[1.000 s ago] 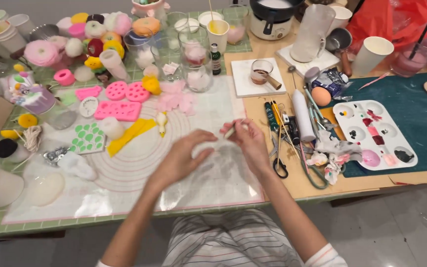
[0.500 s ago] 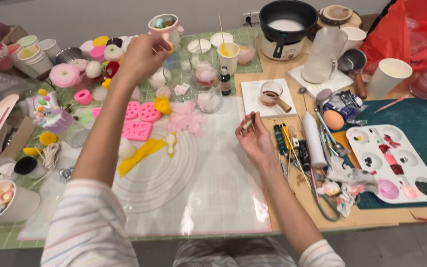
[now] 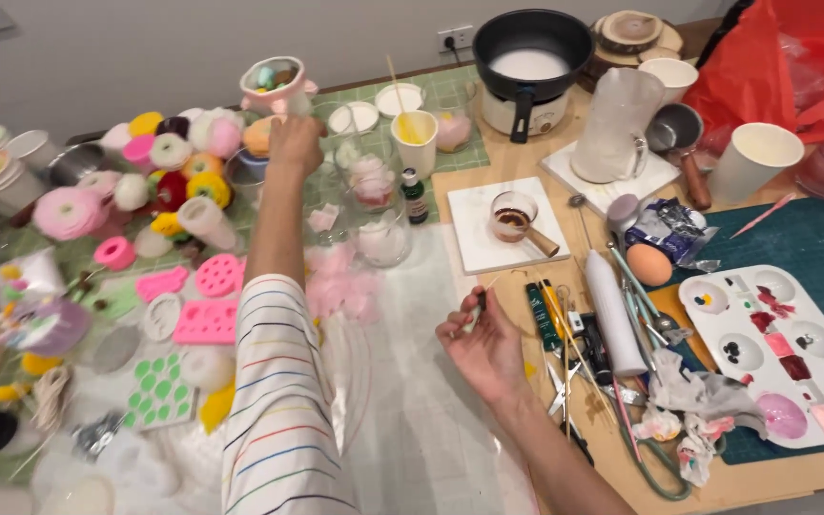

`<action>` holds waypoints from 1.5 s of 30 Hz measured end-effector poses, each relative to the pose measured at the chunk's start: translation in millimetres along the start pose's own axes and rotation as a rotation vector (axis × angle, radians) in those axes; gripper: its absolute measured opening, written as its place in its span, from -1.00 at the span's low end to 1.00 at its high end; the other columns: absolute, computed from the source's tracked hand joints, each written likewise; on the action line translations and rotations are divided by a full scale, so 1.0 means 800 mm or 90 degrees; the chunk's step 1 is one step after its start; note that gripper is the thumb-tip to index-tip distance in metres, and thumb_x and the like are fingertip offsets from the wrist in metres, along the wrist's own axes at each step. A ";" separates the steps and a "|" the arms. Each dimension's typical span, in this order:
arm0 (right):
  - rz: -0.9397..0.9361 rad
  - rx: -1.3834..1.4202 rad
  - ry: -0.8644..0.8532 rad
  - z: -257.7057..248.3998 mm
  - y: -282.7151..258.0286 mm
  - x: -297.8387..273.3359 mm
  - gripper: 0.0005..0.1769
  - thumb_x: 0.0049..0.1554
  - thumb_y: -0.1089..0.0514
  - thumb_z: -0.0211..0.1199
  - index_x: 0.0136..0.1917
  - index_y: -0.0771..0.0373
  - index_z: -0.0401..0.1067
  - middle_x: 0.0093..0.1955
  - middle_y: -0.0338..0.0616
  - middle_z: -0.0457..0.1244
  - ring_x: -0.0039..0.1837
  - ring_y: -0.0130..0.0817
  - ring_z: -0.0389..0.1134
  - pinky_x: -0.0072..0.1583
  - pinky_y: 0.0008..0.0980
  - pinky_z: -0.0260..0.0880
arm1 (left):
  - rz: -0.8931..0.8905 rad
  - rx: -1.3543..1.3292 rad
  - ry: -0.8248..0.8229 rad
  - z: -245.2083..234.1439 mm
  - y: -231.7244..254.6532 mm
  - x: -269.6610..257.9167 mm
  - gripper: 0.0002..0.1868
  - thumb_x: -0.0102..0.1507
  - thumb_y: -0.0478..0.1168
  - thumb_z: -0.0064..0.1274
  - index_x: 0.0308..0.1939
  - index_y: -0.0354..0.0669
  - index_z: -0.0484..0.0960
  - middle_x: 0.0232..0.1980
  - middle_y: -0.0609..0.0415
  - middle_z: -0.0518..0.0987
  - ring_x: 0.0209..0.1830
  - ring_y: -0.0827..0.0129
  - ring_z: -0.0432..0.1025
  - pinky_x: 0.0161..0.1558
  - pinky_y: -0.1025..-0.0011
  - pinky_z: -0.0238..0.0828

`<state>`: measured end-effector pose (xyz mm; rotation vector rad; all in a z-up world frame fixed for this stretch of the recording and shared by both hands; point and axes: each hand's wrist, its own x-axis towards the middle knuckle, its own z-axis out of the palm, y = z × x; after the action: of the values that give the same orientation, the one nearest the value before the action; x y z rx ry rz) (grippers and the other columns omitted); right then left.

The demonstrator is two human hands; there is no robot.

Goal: Assembling and decorating wax components for a decorative candle.

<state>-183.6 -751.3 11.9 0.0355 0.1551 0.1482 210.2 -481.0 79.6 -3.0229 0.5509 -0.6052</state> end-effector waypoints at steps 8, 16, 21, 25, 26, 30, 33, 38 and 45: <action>0.003 -0.016 0.138 -0.006 0.013 0.002 -0.86 0.21 0.06 0.26 -0.07 0.16 0.49 -0.19 -0.29 0.33 -0.16 -0.45 0.25 -0.02 -0.41 0.29 | -0.046 -0.065 -0.005 0.025 0.008 0.019 -0.62 0.05 -0.42 0.18 -0.11 0.09 0.79 -0.12 -0.17 0.68 -0.08 -0.03 0.57 -0.02 0.07 0.49; 0.011 -0.020 0.142 -0.009 0.014 0.005 -0.87 0.19 0.06 0.29 -0.09 0.15 0.48 -0.20 -0.30 0.32 -0.18 -0.45 0.24 -0.03 -0.40 0.29 | -0.079 -0.090 0.220 0.051 0.006 0.017 -0.91 0.15 -0.45 0.19 -0.31 -0.29 0.76 -0.18 -0.28 0.64 -0.14 -0.11 0.55 -0.11 0.05 0.53; 0.017 -0.016 0.112 -0.015 0.009 0.009 -0.86 0.22 0.06 0.27 -0.06 0.16 0.50 -0.19 -0.29 0.33 -0.16 -0.46 0.25 -0.01 -0.41 0.30 | 0.017 -0.083 0.390 -0.072 0.025 -0.001 -0.85 0.10 -0.47 0.22 -0.27 -0.25 0.69 -0.03 -0.07 0.65 0.00 0.05 0.47 -0.17 0.09 0.46; 0.021 -0.035 0.099 -0.030 0.006 0.018 -0.82 0.26 0.04 0.23 -0.06 0.17 0.51 -0.20 -0.29 0.33 -0.16 -0.45 0.26 -0.01 -0.42 0.32 | 0.121 -0.140 0.478 -0.201 0.055 -0.057 -0.82 0.16 -0.49 0.25 -0.28 -0.20 0.59 -0.18 0.07 0.61 -0.09 0.11 0.41 -0.01 0.14 0.31; 0.029 -0.035 0.102 -0.031 0.004 0.019 -0.82 0.26 0.04 0.23 -0.06 0.17 0.51 -0.20 -0.29 0.33 -0.16 -0.45 0.26 -0.01 -0.42 0.32 | 0.116 -0.136 0.474 -0.228 0.066 -0.083 -0.82 0.16 -0.49 0.25 -0.28 -0.20 0.59 -0.18 0.07 0.61 -0.09 0.11 0.41 -0.01 0.14 0.31; 0.029 -0.066 0.051 -0.043 -0.003 0.028 -0.77 0.30 0.00 0.17 -0.02 0.17 0.50 -0.23 -0.31 0.29 -0.19 -0.47 0.21 -0.03 -0.45 0.30 | 0.217 -0.224 0.433 -0.303 0.109 -0.192 -0.77 0.18 -0.55 0.17 -0.19 -0.20 0.57 -0.19 0.05 0.58 -0.07 0.13 0.43 0.12 0.12 0.26; 0.004 -0.124 -0.019 -0.047 -0.011 0.031 -0.76 0.34 -0.03 0.14 0.04 0.17 0.45 -0.24 -0.30 0.25 -0.21 -0.49 0.16 -0.05 -0.47 0.27 | 0.214 -0.294 0.304 -0.314 0.150 -0.284 -0.79 0.17 -0.51 0.17 -0.20 -0.19 0.56 -0.24 0.01 0.55 -0.10 0.08 0.45 0.05 0.14 0.32; -0.171 -0.356 -0.049 -0.029 -0.033 0.032 -0.73 0.39 -0.07 0.01 0.15 0.13 0.35 -0.21 -0.35 0.18 -0.26 -0.53 0.11 -0.12 -0.48 0.22 | 0.228 -0.309 0.150 -0.288 0.218 -0.393 -0.84 0.10 -0.42 0.21 -0.30 -0.14 0.59 -0.33 0.06 0.60 -0.17 0.09 0.49 -0.01 0.12 0.32; -0.285 -0.606 -0.043 -0.022 -0.029 0.021 -0.64 0.43 -0.01 -0.07 0.26 0.27 0.37 -0.17 -0.31 0.19 -0.25 -0.57 0.11 -0.15 -0.50 0.20 | 0.224 -0.305 0.068 -0.223 0.257 -0.430 -0.82 0.09 -0.50 0.09 -0.31 -0.18 0.59 -0.32 0.07 0.63 -0.16 0.21 0.52 0.38 0.09 0.24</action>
<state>-166.6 -771.5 -9.4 -0.9361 0.0107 -0.2368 -223.0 -545.8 100.8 -3.1874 1.3767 -0.6975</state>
